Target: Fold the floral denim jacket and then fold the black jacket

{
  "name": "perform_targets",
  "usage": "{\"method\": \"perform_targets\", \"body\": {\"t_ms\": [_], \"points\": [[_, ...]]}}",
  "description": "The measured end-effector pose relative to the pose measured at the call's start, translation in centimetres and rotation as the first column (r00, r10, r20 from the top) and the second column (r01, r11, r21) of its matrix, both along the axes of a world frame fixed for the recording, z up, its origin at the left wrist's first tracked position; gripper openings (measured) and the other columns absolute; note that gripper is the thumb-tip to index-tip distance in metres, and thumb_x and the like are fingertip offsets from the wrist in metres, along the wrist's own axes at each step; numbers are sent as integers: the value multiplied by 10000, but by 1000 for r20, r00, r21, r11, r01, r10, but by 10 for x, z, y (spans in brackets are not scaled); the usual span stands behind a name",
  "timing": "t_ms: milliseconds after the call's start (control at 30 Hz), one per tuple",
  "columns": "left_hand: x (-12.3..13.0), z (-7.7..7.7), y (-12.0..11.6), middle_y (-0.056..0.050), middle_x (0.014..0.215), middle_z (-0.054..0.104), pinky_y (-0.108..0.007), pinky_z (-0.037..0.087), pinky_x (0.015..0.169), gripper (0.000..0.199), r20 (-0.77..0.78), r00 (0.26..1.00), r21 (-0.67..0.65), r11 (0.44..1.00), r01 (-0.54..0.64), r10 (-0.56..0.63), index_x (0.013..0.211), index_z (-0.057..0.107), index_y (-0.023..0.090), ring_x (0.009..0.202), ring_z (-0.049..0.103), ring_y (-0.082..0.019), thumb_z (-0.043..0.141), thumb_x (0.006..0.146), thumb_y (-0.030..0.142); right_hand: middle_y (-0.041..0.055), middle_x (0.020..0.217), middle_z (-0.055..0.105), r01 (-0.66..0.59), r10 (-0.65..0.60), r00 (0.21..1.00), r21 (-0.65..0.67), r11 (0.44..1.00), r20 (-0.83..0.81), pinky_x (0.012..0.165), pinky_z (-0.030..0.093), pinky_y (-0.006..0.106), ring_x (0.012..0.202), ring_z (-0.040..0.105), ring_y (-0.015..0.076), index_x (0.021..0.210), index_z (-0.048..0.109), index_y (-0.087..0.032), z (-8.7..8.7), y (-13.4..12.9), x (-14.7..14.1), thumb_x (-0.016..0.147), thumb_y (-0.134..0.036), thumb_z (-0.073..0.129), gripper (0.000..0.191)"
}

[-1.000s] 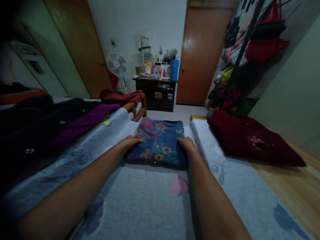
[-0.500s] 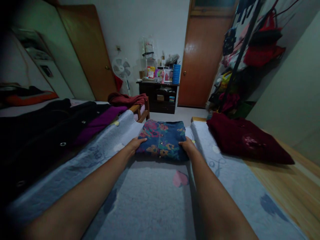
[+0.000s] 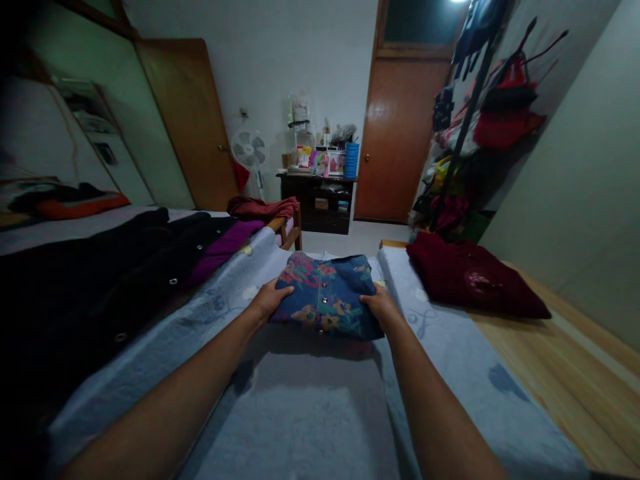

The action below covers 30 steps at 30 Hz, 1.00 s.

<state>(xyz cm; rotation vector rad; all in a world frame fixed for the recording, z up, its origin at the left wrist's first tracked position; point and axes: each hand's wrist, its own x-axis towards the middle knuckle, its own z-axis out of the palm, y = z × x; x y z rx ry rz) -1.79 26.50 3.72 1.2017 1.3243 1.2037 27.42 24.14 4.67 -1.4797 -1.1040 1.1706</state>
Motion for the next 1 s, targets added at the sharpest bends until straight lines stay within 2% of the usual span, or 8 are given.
{"method": "perform_targets", "body": {"t_ms": [400,533,633,767,833,867,933,1000], "points": [[-16,23,-150,-83,1108,709,-390,531,875,518,21,996,102,991,83,-85,1170,622,148,973,672,-260,692,722,397,68,1075,719,-3,6,991,24,1000,-137,794,565,396,891,700,261,1246,531,-202,17,-148,-10,635,-288,701,640],[-20,12,-194,-89,1130,704,-402,528,890,553,60,994,63,994,89,-93,1198,605,158,997,672,-266,686,740,459,83,1144,696,-1,1,990,1,1000,-139,836,554,404,950,690,270,1268,513,-198,18,-193,-11,655,-328,704,654],[-25,0,-219,-102,1174,684,-406,514,918,562,56,992,41,993,113,-116,1231,572,162,1045,658,-269,661,768,469,95,1211,665,29,-30,999,-10,1000,-43,871,540,392,1007,673,265,1290,506,-191,10,-217,-11,680,-363,685,659],[-36,-17,-236,-121,1244,640,-397,475,969,580,-174,980,-9,995,96,-96,1278,506,162,1127,616,-266,630,792,454,113,1255,634,62,-58,986,-17,998,158,912,517,368,1077,642,250,1335,472,-164,-17,-234,-9,743,-382,604,645],[-41,-24,-240,-155,1299,595,-396,455,989,648,-345,934,-52,996,77,-90,1347,423,136,1176,584,-272,612,804,435,152,1280,604,84,-78,928,-2,996,364,946,493,387,1119,615,265,1373,420,-115,-32,-237,-7,774,-351,554,658],[-42,-26,-242,-172,1331,564,-398,447,996,687,-436,895,-65,996,66,-87,1389,365,125,1199,567,-276,599,815,420,178,1292,584,93,-92,864,23,995,495,966,475,404,1145,595,280,1388,395,-86,-37,-238,-6,783,-325,538,666],[-41,-25,-246,-191,1388,503,-403,422,1017,716,-632,773,-23,999,45,-50,1442,278,114,1253,518,-282,568,840,373,217,1304,550,88,-132,664,99,991,736,1008,429,435,1192,550,313,1397,377,-53,-42,-239,-6,789,-273,529,664],[-34,-19,-249,-187,1403,481,-430,395,1036,659,-798,601,96,994,46,49,1441,306,128,1284,475,-296,546,858,320,220,1311,533,33,-163,464,167,985,870,1035,391,446,1223,512,330,1384,410,-70,-39,-237,-11,794,-249,538,629]]}}
